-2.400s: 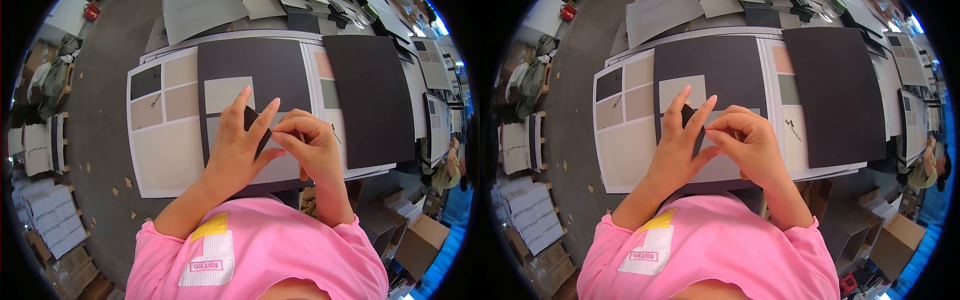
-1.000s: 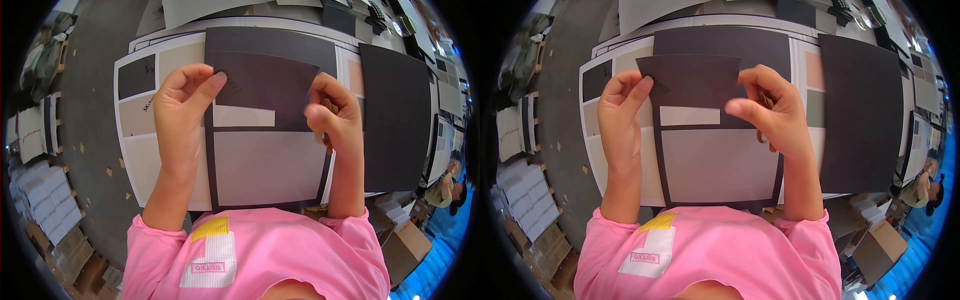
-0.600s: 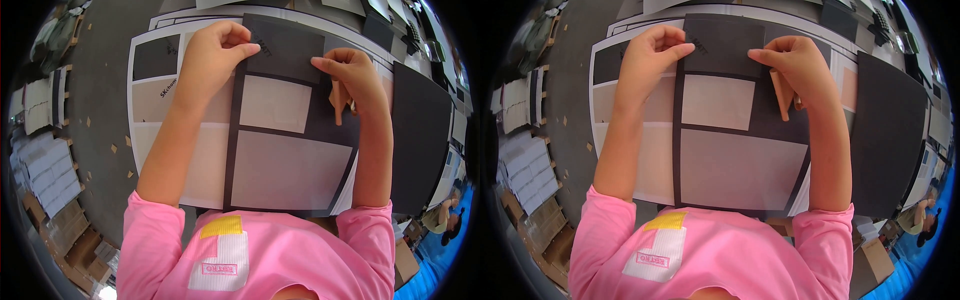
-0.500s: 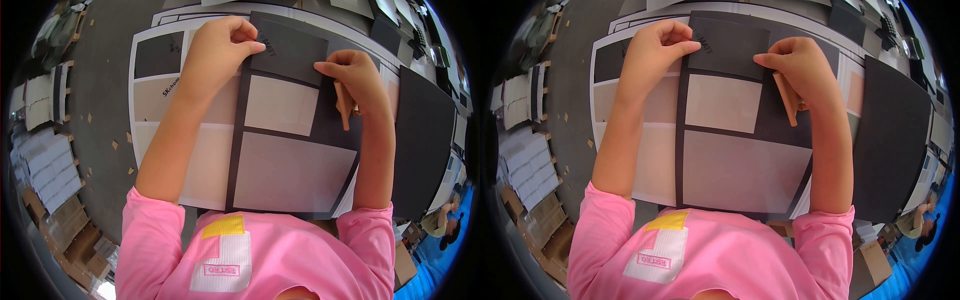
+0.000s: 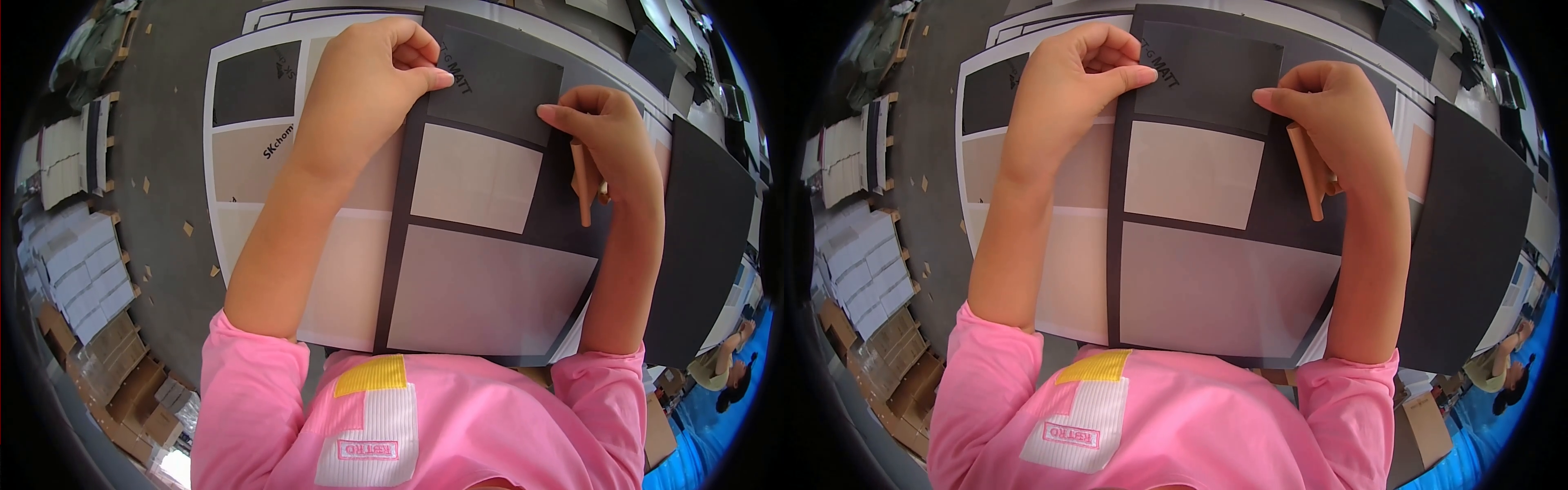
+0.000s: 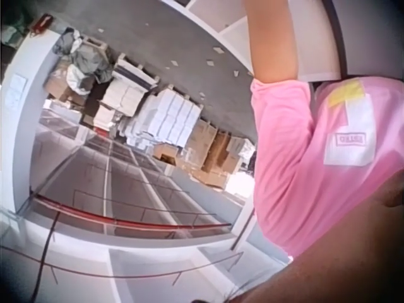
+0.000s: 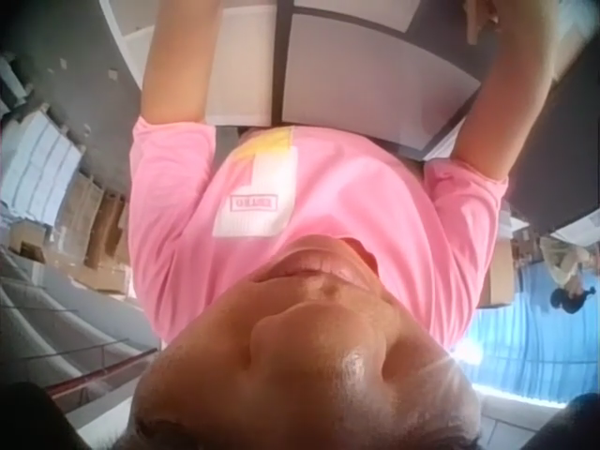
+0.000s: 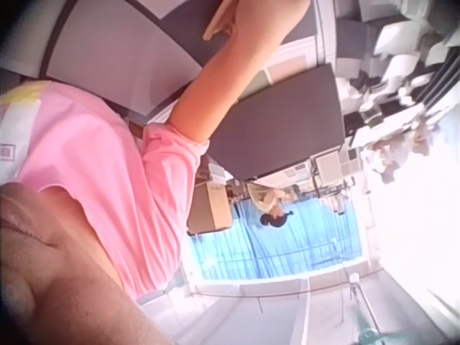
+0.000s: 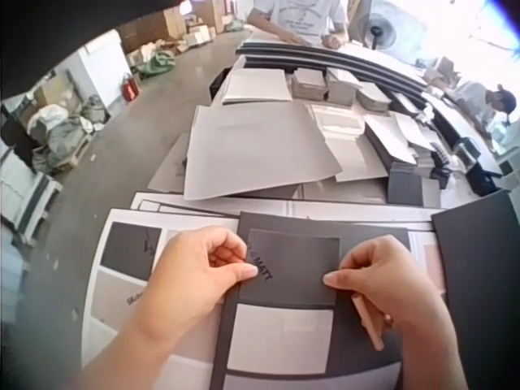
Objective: Peeling adhesive backing from material samples and sticking them into a sample book catalog.
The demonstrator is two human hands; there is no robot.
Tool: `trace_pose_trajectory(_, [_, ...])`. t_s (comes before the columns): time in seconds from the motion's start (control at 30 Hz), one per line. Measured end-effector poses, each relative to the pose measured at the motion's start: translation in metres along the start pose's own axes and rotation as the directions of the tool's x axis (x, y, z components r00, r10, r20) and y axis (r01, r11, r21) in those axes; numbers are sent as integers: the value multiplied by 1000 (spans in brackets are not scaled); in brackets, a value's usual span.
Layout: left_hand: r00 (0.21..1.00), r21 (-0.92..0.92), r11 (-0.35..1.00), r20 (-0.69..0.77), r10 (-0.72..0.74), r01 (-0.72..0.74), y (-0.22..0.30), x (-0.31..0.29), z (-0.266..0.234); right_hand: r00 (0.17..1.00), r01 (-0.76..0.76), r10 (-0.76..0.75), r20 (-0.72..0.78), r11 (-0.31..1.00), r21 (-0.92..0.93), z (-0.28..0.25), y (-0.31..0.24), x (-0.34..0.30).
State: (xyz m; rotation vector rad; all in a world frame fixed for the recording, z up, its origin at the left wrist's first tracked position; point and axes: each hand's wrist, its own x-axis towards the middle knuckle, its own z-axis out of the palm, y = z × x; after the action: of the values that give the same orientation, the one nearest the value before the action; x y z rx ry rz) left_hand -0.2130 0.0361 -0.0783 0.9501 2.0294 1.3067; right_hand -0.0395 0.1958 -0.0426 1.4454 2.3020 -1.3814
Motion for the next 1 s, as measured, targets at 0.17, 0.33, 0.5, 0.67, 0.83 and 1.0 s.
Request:
trace_pose_trajectory(0.17, [1000, 64, 998, 0, -6, 6, 0, -1, 1, 999, -41, 41, 11, 999, 20, 0, 1, 0])
trace_pose_trajectory(0.33, [999, 65, 997, -19, -35, 36, 4, -3, 4, 999, 33, -32, -11, 999, 43, 2, 5, 0])
trace_pose_trajectory(0.5, [999, 71, 997, -36, -15, 18, 1, -4, 5, 1000, -28, 27, 15, 998, 50, 1, -1, -3])
trace_pose_trajectory(0.67, [998, 96, 994, -36, -43, 46, 6, -4, 8, 999, -37, 38, -14, 997, 63, 0, -4, -5])
trace_pose_trajectory(0.83, [995, 62, 994, -61, -84, 87, 12, -8, 9, 998, -57, 56, 25, 996, 73, 1, -3, -4])
trace_pose_trajectory(1.0, [993, 66, 992, -55, -104, 107, 14, -7, 11, 1000, -29, 28, 15, 996, 81, 4, 1, -4])
